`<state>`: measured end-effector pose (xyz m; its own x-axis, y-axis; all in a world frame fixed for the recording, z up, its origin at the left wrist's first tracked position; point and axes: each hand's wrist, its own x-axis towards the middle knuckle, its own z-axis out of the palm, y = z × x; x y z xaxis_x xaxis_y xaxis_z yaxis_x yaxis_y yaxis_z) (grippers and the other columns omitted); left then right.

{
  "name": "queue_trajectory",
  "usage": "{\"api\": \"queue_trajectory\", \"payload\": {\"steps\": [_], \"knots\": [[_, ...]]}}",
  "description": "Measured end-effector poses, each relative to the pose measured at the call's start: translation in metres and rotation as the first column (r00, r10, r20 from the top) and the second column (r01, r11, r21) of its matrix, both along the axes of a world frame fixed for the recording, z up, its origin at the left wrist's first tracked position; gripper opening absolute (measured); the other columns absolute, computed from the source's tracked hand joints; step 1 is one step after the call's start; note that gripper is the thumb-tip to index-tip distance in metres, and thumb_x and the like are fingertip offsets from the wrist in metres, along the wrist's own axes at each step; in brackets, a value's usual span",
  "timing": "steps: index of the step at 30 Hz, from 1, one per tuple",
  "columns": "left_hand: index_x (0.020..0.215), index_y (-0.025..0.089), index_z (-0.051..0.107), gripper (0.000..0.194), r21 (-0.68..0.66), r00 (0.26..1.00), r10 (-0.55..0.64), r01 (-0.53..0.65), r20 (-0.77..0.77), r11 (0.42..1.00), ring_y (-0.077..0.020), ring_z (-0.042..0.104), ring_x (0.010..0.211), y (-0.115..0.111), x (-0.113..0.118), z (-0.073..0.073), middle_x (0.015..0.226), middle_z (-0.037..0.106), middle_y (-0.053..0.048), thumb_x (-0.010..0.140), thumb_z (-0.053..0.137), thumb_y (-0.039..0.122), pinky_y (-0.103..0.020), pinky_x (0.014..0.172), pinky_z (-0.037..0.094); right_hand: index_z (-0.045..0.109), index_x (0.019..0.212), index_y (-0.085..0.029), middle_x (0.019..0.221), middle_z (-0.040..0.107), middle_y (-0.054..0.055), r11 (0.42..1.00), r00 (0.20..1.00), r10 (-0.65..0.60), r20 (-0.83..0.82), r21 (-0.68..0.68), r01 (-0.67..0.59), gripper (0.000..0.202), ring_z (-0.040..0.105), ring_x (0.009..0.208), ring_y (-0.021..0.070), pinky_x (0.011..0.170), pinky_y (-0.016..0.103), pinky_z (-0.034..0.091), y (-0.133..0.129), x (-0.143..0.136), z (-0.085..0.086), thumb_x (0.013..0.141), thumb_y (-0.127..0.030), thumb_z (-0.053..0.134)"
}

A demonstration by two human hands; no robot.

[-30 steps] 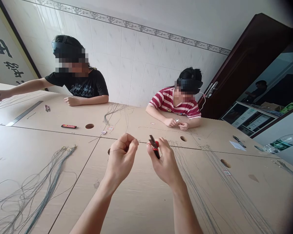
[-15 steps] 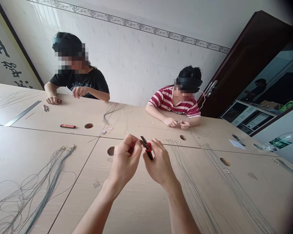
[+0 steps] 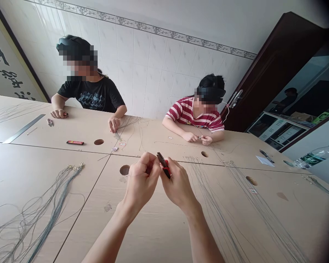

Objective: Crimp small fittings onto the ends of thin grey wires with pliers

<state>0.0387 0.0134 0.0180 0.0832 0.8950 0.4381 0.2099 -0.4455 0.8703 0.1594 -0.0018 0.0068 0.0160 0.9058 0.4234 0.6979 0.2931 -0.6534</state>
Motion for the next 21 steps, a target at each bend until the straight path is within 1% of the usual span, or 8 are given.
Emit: {"api": "queue_trajectory", "payload": {"steps": [3, 5, 9, 12, 15, 17, 19, 21], "knots": [[0.068, 0.021, 0.042, 0.02, -0.005, 1.0, -0.005, 0.005, -0.006, 1.0, -0.0076, 0.027, 0.048, 0.0, 0.0, 0.0, 0.053, 0.033, 0.009, 0.086, 0.047, 0.018, -0.019, 0.043, 0.025, 0.033, 0.071, -0.023, 0.062, 0.046, -0.004, 0.999, 0.999, -0.002, -0.049, -0.038, 0.0, 0.018, 0.037, 0.054, 0.0139, 0.052, 0.025, 0.026, 0.0, -0.001, -0.002, 0.084, -0.018, 0.044], [0.068, 0.021, 0.042, 0.02, -0.003, 1.0, -0.005, 0.005, -0.001, 1.0, -0.0076, 0.027, 0.048, 0.0, 0.0, -0.001, 0.053, 0.033, 0.008, 0.087, 0.047, 0.018, -0.019, 0.043, 0.026, 0.033, 0.07, -0.023, 0.059, 0.043, -0.005, 0.999, 0.998, -0.001, -0.07, -0.034, -0.001, 0.019, 0.033, 0.052, 0.013, 0.051, 0.025, 0.024, 0.0, -0.001, -0.003, 0.085, -0.019, 0.044], [0.068, 0.02, 0.046, 0.021, -0.021, 1.0, -0.011, 0.011, -0.002, 1.0, -0.0082, 0.025, 0.048, 0.0, -0.002, -0.002, 0.053, 0.033, 0.008, 0.088, 0.048, 0.023, -0.02, 0.043, 0.024, 0.033, 0.069, -0.023, 0.058, 0.041, -0.005, 1.0, 0.996, -0.007, -0.091, -0.001, 0.007, 0.02, 0.031, 0.051, 0.0123, 0.05, 0.024, 0.024, 0.001, 0.0, -0.005, 0.085, -0.02, 0.045], [0.067, 0.02, 0.047, 0.023, -0.068, 0.999, -0.022, 0.02, -0.036, 0.998, -0.0082, 0.025, 0.047, -0.001, -0.005, 0.0, 0.052, 0.032, 0.008, 0.088, 0.049, 0.027, -0.021, 0.043, 0.023, 0.033, 0.069, -0.023, 0.056, 0.039, -0.006, 1.0, 0.995, -0.014, -0.099, 0.01, 0.015, 0.021, 0.031, 0.05, 0.0121, 0.049, 0.024, 0.024, 0.001, 0.0, -0.003, 0.085, -0.021, 0.046], [0.062, 0.021, 0.039, 0.029, -0.148, 0.995, -0.041, 0.028, -0.088, 0.989, -0.0083, 0.024, 0.046, -0.002, -0.008, 0.004, 0.051, 0.028, 0.008, 0.087, 0.051, 0.03, -0.021, 0.042, 0.02, 0.033, 0.068, -0.023, 0.055, 0.038, -0.006, 1.0, 0.995, -0.011, -0.099, 0.023, 0.013, 0.022, 0.031, 0.05, 0.012, 0.049, 0.023, 0.025, 0.001, -0.002, -0.003, 0.086, -0.022, 0.046], [0.059, 0.021, 0.033, 0.035, -0.197, 0.991, -0.074, 0.051, -0.113, 0.979, -0.0085, 0.022, 0.046, -0.002, -0.01, 0.005, 0.051, 0.024, 0.007, 0.087, 0.051, 0.032, -0.021, 0.041, 0.018, 0.034, 0.068, -0.023, 0.055, 0.039, -0.006, 0.999, 0.996, -0.006, -0.091, 0.04, 0.01, 0.023, 0.033, 0.05, 0.0119, 0.049, 0.023, 0.026, 0.001, -0.003, -0.003, 0.087, -0.023, 0.046], [0.058, 0.022, 0.027, 0.04, -0.22, 0.987, -0.121, 0.095, -0.105, 0.971, -0.0086, 0.019, 0.048, -0.003, -0.011, 0.005, 0.053, 0.02, 0.007, 0.088, 0.05, 0.035, -0.022, 0.041, 0.016, 0.036, 0.069, -0.023, 0.056, 0.04, -0.006, 0.998, 0.997, -0.001, -0.079, 0.066, 0.006, 0.022, 0.034, 0.05, 0.012, 0.049, 0.023, 0.027, 0.001, -0.002, -0.004, 0.088, -0.023, 0.045], [0.059, 0.022, 0.022, 0.043, -0.208, 0.983, -0.172, 0.157, -0.058, 0.965, -0.0085, 0.015, 0.049, -0.003, -0.011, 0.004, 0.055, 0.017, 0.007, 0.09, 0.049, 0.035, -0.023, 0.042, 0.014, 0.038, 0.07, -0.022, 0.058, 0.043, -0.005, 0.996, 0.998, 0.005, -0.069, 0.094, 0.001, 0.02, 0.036, 0.052, 0.012, 0.05, 0.023, 0.028, 0.001, -0.002, -0.005, 0.088, -0.022, 0.046]]}}
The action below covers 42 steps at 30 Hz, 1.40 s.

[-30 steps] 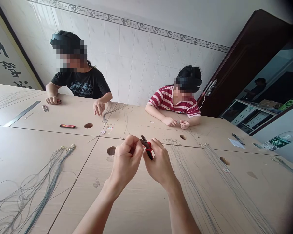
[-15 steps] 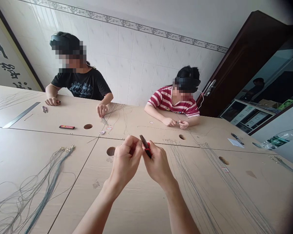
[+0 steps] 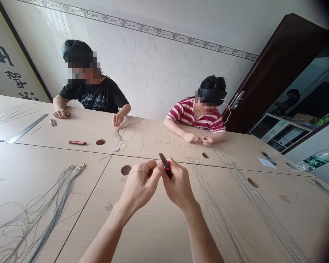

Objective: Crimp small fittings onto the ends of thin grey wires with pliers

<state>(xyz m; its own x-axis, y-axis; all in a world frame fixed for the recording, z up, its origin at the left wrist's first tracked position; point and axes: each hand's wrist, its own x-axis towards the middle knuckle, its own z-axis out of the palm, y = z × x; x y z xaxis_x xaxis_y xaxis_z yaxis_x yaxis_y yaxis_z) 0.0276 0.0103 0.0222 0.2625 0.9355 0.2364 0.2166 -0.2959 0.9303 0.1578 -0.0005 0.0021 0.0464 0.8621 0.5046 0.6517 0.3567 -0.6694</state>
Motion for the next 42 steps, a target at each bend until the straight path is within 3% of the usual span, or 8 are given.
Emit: {"api": "queue_trajectory", "payload": {"steps": [4, 9, 16, 30, 34, 37, 39, 42], "knots": [[0.06, 0.022, 0.017, 0.044, 0.093, 0.991, -0.069, 0.059, 0.117, 0.994, -0.0088, 0.011, 0.052, 0.0, 0.0, -0.004, 0.058, 0.012, 0.006, 0.091, 0.046, 0.029, -0.025, 0.044, 0.012, 0.045, 0.074, -0.022, 0.06, 0.047, -0.004, 0.999, 1.0, 0.027, -0.001, 0.027, -0.027, 0.014, 0.04, 0.053, 0.0127, 0.052, 0.024, 0.032, -0.001, 0.001, 0.0, 0.088, -0.021, 0.046], [0.06, 0.021, 0.013, 0.044, 0.184, 0.982, -0.061, 0.028, 0.181, 0.983, -0.0092, 0.011, 0.052, -0.002, 0.0, -0.009, 0.057, 0.011, 0.006, 0.089, 0.046, 0.024, -0.027, 0.045, 0.014, 0.046, 0.075, -0.022, 0.066, 0.056, -0.001, 0.997, 0.998, 0.064, -0.002, 0.035, -0.064, 0.013, 0.048, 0.057, 0.0142, 0.055, 0.025, 0.036, -0.002, -0.002, 0.0, 0.087, -0.019, 0.048], [0.058, 0.02, 0.012, 0.044, 0.171, 0.976, 0.05, -0.088, 0.212, 0.981, -0.0093, 0.016, 0.05, -0.008, 0.0, -0.014, 0.052, 0.016, 0.005, 0.084, 0.047, 0.026, -0.027, 0.045, 0.018, 0.051, 0.079, -0.022, 0.061, 0.053, -0.003, 0.996, 0.997, 0.073, 0.022, 0.047, -0.074, 0.007, 0.044, 0.053, 0.0137, 0.052, 0.024, 0.035, -0.001, -0.004, -0.001, 0.084, -0.019, 0.047], [0.059, 0.021, 0.013, 0.043, 0.07, 0.96, 0.07, -0.093, 0.272, 0.993, -0.0097, 0.013, 0.052, -0.004, -0.004, -0.025, 0.056, 0.013, 0.006, 0.087, 0.046, 0.027, -0.028, 0.048, 0.014, 0.057, 0.082, -0.021, 0.059, 0.048, -0.004, 0.99, 0.991, 0.128, -0.023, -0.063, -0.129, 0.014, 0.042, 0.053, 0.0145, 0.055, 0.025, 0.034, 0.008, -0.006, -0.008, 0.077, -0.015, 0.045], [0.054, 0.02, 0.032, 0.04, -0.007, 0.969, 0.098, -0.099, 0.225, 0.995, -0.0096, 0.021, 0.052, -0.002, -0.013, -0.018, 0.054, 0.024, 0.005, 0.088, 0.049, 0.033, -0.025, 0.048, 0.019, 0.055, 0.082, -0.021, 0.058, 0.046, -0.005, 0.993, 0.994, 0.113, 0.015, -0.036, -0.112, 0.014, 0.039, 0.05, 0.0138, 0.053, 0.025, 0.032, 0.007, -0.008, -0.004, 0.077, -0.013, 0.044], [0.074, 0.018, 0.057, 0.025, -0.063, 0.97, 0.116, -0.105, 0.214, 0.992, -0.0097, 0.024, 0.051, -0.003, -0.019, -0.019, 0.055, 0.034, 0.006, 0.088, 0.054, 0.039, -0.023, 0.047, 0.022, 0.053, 0.08, -0.021, 0.058, 0.045, -0.005, 0.993, 0.992, 0.118, 0.037, -0.024, -0.117, 0.012, 0.038, 0.051, 0.0135, 0.053, 0.024, 0.031, 0.006, -0.011, -0.003, 0.079, -0.014, 0.043], [0.086, 0.019, 0.059, 0.024, -0.078, 0.967, 0.122, -0.107, 0.223, 0.991, -0.0092, 0.021, 0.049, -0.005, -0.02, -0.022, 0.054, 0.035, 0.007, 0.089, 0.056, 0.043, -0.022, 0.046, 0.019, 0.05, 0.077, -0.021, 0.059, 0.046, -0.005, 0.991, 0.991, 0.13, 0.042, -0.033, -0.128, 0.01, 0.039, 0.052, 0.0135, 0.053, 0.024, 0.029, 0.005, -0.013, -0.004, 0.079, -0.014, 0.043], [0.084, 0.019, 0.057, 0.026, -0.067, 0.955, 0.142, -0.129, 0.259, 0.989, -0.0086, 0.019, 0.05, -0.006, -0.021, -0.027, 0.053, 0.037, 0.007, 0.09, 0.056, 0.045, -0.021, 0.046, 0.017, 0.049, 0.076, -0.021, 0.059, 0.045, -0.005, 0.99, 0.99, 0.135, 0.045, -0.058, -0.132, 0.01, 0.038, 0.054, 0.0137, 0.052, 0.025, 0.027, 0.006, -0.016, -0.006, 0.076, -0.012, 0.045]]}}
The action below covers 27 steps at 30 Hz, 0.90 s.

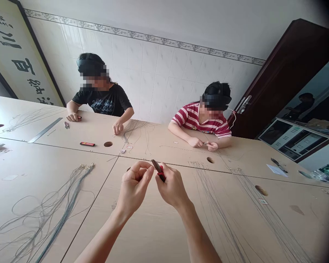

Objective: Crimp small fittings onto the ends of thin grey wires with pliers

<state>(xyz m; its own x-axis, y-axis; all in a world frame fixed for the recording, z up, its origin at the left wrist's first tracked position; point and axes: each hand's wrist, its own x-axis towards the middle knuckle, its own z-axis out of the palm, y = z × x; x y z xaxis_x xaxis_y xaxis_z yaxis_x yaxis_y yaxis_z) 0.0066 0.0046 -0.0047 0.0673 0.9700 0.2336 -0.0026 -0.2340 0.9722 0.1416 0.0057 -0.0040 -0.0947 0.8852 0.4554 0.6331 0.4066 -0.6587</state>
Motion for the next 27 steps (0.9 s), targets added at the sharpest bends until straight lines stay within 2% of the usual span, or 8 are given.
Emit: {"api": "queue_trajectory", "payload": {"steps": [3, 5, 7, 9, 11, 19, 27], "knots": [[0.081, 0.019, 0.057, 0.027, 0.002, 0.998, 0.012, -0.013, 0.06, 1.0, -0.0084, 0.02, 0.051, 0.002, -0.001, -0.001, 0.055, 0.039, 0.007, 0.089, 0.059, 0.045, -0.021, 0.047, 0.017, 0.053, 0.08, -0.021, 0.065, 0.049, -0.003, 0.999, 0.998, 0.036, -0.045, -0.017, -0.036, 0.008, 0.044, 0.062, 0.0151, 0.058, 0.026, 0.033, 0.001, 0.0, 0.0, 0.079, -0.014, 0.048], [0.079, 0.019, 0.056, 0.028, -0.018, 0.994, 0.013, -0.011, 0.111, 1.0, -0.0082, 0.017, 0.051, 0.004, -0.002, 0.0, 0.053, 0.033, 0.008, 0.088, 0.061, 0.045, -0.021, 0.046, 0.015, 0.058, 0.092, -0.02, 0.071, 0.052, -0.001, 0.993, 0.983, 0.087, -0.161, -0.071, -0.099, 0.01, 0.048, 0.068, 0.0155, 0.065, 0.027, 0.039, 0.001, 0.003, 0.003, 0.084, -0.021, 0.051], [0.078, 0.019, 0.055, 0.029, -0.056, 0.988, 0.013, -0.005, 0.155, 0.998, -0.0083, 0.016, 0.051, 0.004, -0.002, 0.001, 0.053, 0.026, 0.009, 0.087, 0.063, 0.046, -0.021, 0.046, 0.014, 0.06, 0.102, -0.02, 0.075, 0.052, -0.001, 0.977, 0.933, 0.121, -0.338, -0.126, -0.173, 0.018, 0.049, 0.068, 0.0145, 0.067, 0.027, 0.041, -0.001, 0.005, 0.006, 0.087, -0.029, 0.055], [0.079, 0.02, 0.055, 0.029, -0.081, 0.984, 0.013, 0.002, 0.177, 0.997, -0.0083, 0.017, 0.051, 0.003, -0.002, 0.001, 0.054, 0.025, 0.009, 0.087, 0.063, 0.046, -0.021, 0.046, 0.014, 0.062, 0.1, -0.02, 0.076, 0.052, -0.001, 0.965, 0.867, 0.125, -0.483, -0.145, -0.219, 0.02, 0.048, 0.067, 0.0133, 0.066, 0.026, 0.042, -0.003, 0.007, 0.01, 0.088, -0.035, 0.057], [0.079, 0.02, 0.055, 0.029, -0.075, 0.984, 0.006, 0.008, 0.18, 0.997, -0.0082, 0.017, 0.051, 0.001, -0.001, 0.001, 0.054, 0.025, 0.009, 0.087, 0.062, 0.046, -0.021, 0.046, 0.014, 0.062, 0.09, -0.019, 0.073, 0.05, -0.001, 0.962, 0.83, 0.122, -0.544, -0.14, -0.233, 0.019, 0.046, 0.067, 0.0128, 0.064, 0.025, 0.04, -0.007, 0.007, 0.014, 0.088, -0.038, 0.058], [0.081, 0.019, 0.056, 0.026, -0.013, 0.992, -0.026, 0.028, 0.125, 1.0, -0.008, 0.019, 0.051, -0.008, 0.003, -0.002, 0.054, 0.035, 0.008, 0.089, 0.061, 0.044, -0.02, 0.046, 0.016, 0.056, 0.077, -0.019, 0.067, 0.043, -0.003, 0.973, 0.825, 0.099, -0.557, -0.12, -0.198, 0.024, 0.038, 0.062, 0.0108, 0.058, 0.024, 0.034, -0.014, 0.001, 0.017, 0.089, -0.039, 0.061], [0.081, 0.02, 0.058, 0.022, 0.038, 0.997, 0.014, -0.017, 0.077, 0.999, -0.0092, 0.023, 0.053, -0.012, 0.005, -0.001, 0.055, 0.036, 0.006, 0.09, 0.059, 0.04, -0.021, 0.047, 0.021, 0.06, 0.082, -0.019, 0.07, 0.05, -0.002, 0.973, 0.849, 0.097, -0.52, -0.131, -0.192, 0.02, 0.042, 0.064, 0.0114, 0.06, 0.024, 0.037, -0.022, 0.005, 0.019, 0.087, -0.038, 0.063]]}}
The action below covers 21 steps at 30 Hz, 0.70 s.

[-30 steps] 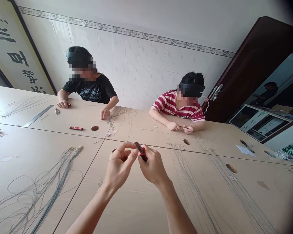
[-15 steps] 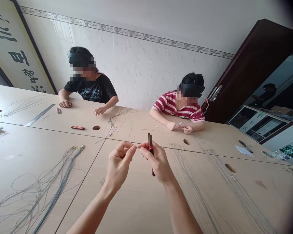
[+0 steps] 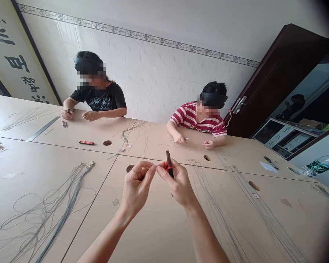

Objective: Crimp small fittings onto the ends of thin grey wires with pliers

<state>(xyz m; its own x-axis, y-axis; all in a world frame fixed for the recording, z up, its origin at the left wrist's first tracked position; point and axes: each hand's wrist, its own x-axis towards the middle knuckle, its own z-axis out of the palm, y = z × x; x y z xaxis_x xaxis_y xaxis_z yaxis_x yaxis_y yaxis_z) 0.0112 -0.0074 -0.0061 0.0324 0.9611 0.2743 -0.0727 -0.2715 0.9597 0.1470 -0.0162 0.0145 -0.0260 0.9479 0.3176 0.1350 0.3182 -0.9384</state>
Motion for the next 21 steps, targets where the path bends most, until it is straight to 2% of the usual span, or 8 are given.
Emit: {"api": "queue_trajectory", "payload": {"steps": [3, 6, 9, 14, 21], "knots": [[0.081, 0.02, 0.058, 0.022, 0.007, 1.0, -0.01, 0.01, -0.011, 1.0, -0.0095, 0.024, 0.054, -0.001, 0.001, -0.001, 0.055, 0.037, 0.006, 0.09, 0.058, 0.04, -0.021, 0.048, 0.022, 0.062, 0.089, -0.02, 0.075, 0.054, -0.002, 0.999, 0.999, -0.023, 0.023, 0.045, 0.022, 0.017, 0.047, 0.068, 0.0121, 0.065, 0.025, 0.04, -0.002, 0.0, 0.001, 0.087, -0.036, 0.064], [0.08, 0.02, 0.058, 0.022, 0.008, 1.0, -0.007, 0.007, -0.02, 1.0, -0.0093, 0.024, 0.053, -0.003, 0.002, -0.002, 0.056, 0.037, 0.006, 0.091, 0.058, 0.039, -0.02, 0.047, 0.022, 0.059, 0.084, -0.02, 0.073, 0.053, -0.003, 0.992, 0.997, -0.054, 0.059, 0.117, 0.047, 0.015, 0.046, 0.068, 0.0112, 0.067, 0.024, 0.04, -0.003, 0.0, 0.003, 0.09, -0.033, 0.06], [0.078, 0.02, 0.058, 0.022, 0.01, 0.999, 0.021, -0.02, -0.036, 1.0, -0.0089, 0.022, 0.052, -0.004, 0.003, -0.001, 0.054, 0.033, 0.007, 0.091, 0.057, 0.038, -0.02, 0.046, 0.021, 0.054, 0.078, -0.02, 0.068, 0.049, -0.004, 0.987, 0.994, -0.085, 0.064, 0.141, 0.075, 0.019, 0.042, 0.063, 0.0102, 0.062, 0.023, 0.037, -0.003, -0.001, 0.003, 0.092, -0.032, 0.057], [0.077, 0.019, 0.058, 0.022, 0.018, 0.997, 0.07, -0.07, -0.017, 0.997, -0.009, 0.021, 0.051, -0.006, 0.007, 0.0, 0.054, 0.034, 0.007, 0.09, 0.058, 0.036, -0.02, 0.046, 0.021, 0.052, 0.077, -0.02, 0.067, 0.046, -0.004, 0.988, 0.994, -0.101, 0.052, 0.119, 0.094, 0.021, 0.041, 0.062, 0.0106, 0.06, 0.023, 0.037, -0.006, 0.0, 0.002, 0.092, -0.033, 0.056], [0.08, 0.019, 0.061, 0.02, 0.02, 0.998, 0.06, -0.06, 0.007, 0.998, -0.0095, 0.024, 0.052, -0.007, 0.011, 0.002, 0.055, 0.041, 0.005, 0.09, 0.059, 0.037, -0.021, 0.047, 0.023, 0.062, 0.087, -0.019, 0.072, 0.051, -0.001, 0.996, 0.996, -0.085, 0.0, 0.027, 0.085, 0.023, 0.042, 0.065, 0.0124, 0.062, 0.026, 0.038, -0.012, 0.003, 0.001, 0.091, -0.041, 0.057]]}}
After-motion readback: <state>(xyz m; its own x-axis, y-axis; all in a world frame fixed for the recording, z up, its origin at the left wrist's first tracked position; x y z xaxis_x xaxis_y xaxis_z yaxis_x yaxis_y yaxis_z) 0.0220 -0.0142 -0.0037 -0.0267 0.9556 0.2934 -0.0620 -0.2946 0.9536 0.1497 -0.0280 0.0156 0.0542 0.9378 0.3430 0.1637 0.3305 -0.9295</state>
